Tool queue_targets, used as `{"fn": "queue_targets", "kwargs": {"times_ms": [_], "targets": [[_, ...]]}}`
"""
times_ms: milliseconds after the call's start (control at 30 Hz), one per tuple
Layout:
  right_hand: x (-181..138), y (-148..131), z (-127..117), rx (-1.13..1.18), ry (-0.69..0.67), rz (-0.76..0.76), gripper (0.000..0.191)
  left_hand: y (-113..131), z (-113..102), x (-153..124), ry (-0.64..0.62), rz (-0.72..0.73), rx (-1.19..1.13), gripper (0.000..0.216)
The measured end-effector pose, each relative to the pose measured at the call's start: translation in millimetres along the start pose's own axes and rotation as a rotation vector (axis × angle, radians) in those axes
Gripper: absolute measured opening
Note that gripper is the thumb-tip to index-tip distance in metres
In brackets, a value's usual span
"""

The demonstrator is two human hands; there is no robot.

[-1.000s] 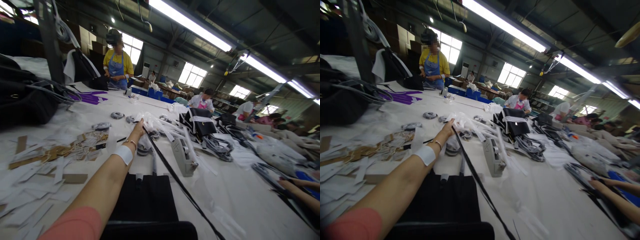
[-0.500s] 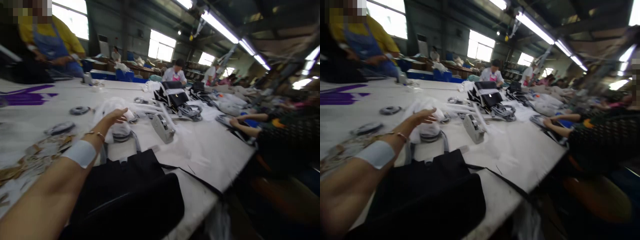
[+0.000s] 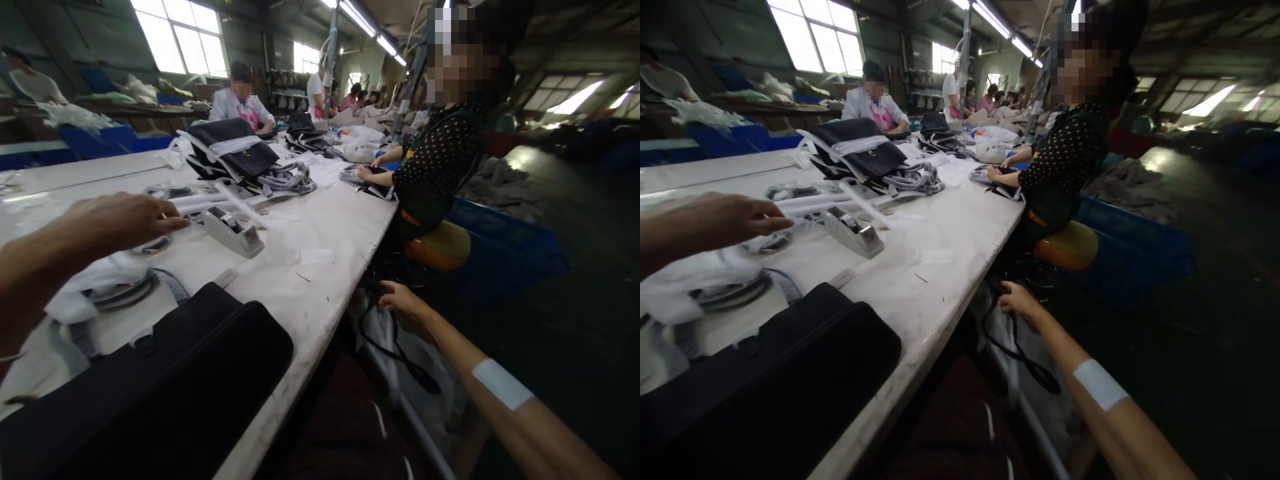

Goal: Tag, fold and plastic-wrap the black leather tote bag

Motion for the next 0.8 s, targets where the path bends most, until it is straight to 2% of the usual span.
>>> {"fn": "queue_targets", "kwargs": {"times_ms": [33, 67, 100, 167, 233, 267, 333, 400, 467, 533, 600, 633, 700, 733, 767, 800], "targets": [[4.8, -1.7, 13.9, 0.016, -0.049, -0.010, 0.055, 18.5, 5.9, -3.2, 0.025, -0.039, 0.161, 0.037], [6.4, -5.5, 25.7, 0.036, -0.104, -0.024, 0.050, 34.9, 24.2, -5.1, -0.065, -0.084, 0.257, 0.032], [4.6, -11.3, 35.8, 0.056, -0.165, -0.037, 0.043, 59.9, 38.9, -7.5, -0.093, -0.039, 0.263, 0.027], [-9.3, -30.5, 54.2, 0.097, -0.308, -0.070, 0.034, 114.8, 82.7, -11.9, -0.236, 0.111, 0.158, 0.028], [-34.9, -61.9, 72.0, 0.159, -0.467, -0.143, 0.033, 168.7, 130.8, -16.9, -0.374, 0.242, 0.031, 0.042], [-53.1, -87.2, 82.9, 0.232, -0.585, -0.251, 0.034, 193.9, 152.1, -18.5, -0.406, 0.289, -0.063, 0.050], [-87.2, -136.5, 89.3, 0.388, -0.703, -0.462, 0.031, 247.6, 196.2, -26.0, -0.514, 0.422, -0.325, 0.057], [-109.6, -175.8, 76.5, 0.498, -0.667, -0.659, 0.030, 292.7, 233.5, -35.9, -0.626, 0.499, -0.630, 0.043], [-120.3, -198.5, 44.3, 0.537, -0.489, -0.849, 0.034, 326.1, 263.0, -49.8, -0.780, 0.520, -0.917, 0.034], [-123.4, -198.1, 9.6, 0.404, -0.281, -0.945, 0.042, 343.1, 279.7, -63.5, -0.911, 0.508, -1.060, 0.031], [-117.6, -174.8, -8.5, 0.116, -0.199, -0.874, 0.046, 340.0, 280.2, -67.1, -0.924, 0.472, -1.086, 0.031], [-111.9, -154.4, -9.7, -0.026, -0.232, -0.783, 0.044, 331.8, 275.6, -63.7, -0.875, 0.444, -1.081, 0.031], [-103.4, -102.2, 0.1, -0.122, -0.429, -0.554, 0.029, 308.4, 264.6, -52.3, -0.716, 0.376, -1.062, 0.032], [-103.3, -78.5, 7.7, -0.038, -0.542, -0.450, 0.028, 296.7, 262.2, -47.4, -0.636, 0.340, -1.042, 0.033], [-104.4, -63.4, 12.2, 0.127, -0.600, -0.391, 0.029, 287.9, 264.3, -44.9, -0.583, 0.310, -1.011, 0.033], [-104.8, -57.5, 12.6, 0.335, -0.599, -0.387, 0.029, 283.4, 271.8, -45.4, -0.570, 0.290, -0.972, 0.033]]}}
Point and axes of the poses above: each hand's wrist, its own x-axis towards the middle knuckle, its own z-axis out of the palm, y = z × x, the point moved 10 cm from there along x, towards the middle knuckle, and after that the axes turned 9 degrees about -y, right-handed, at the moved point
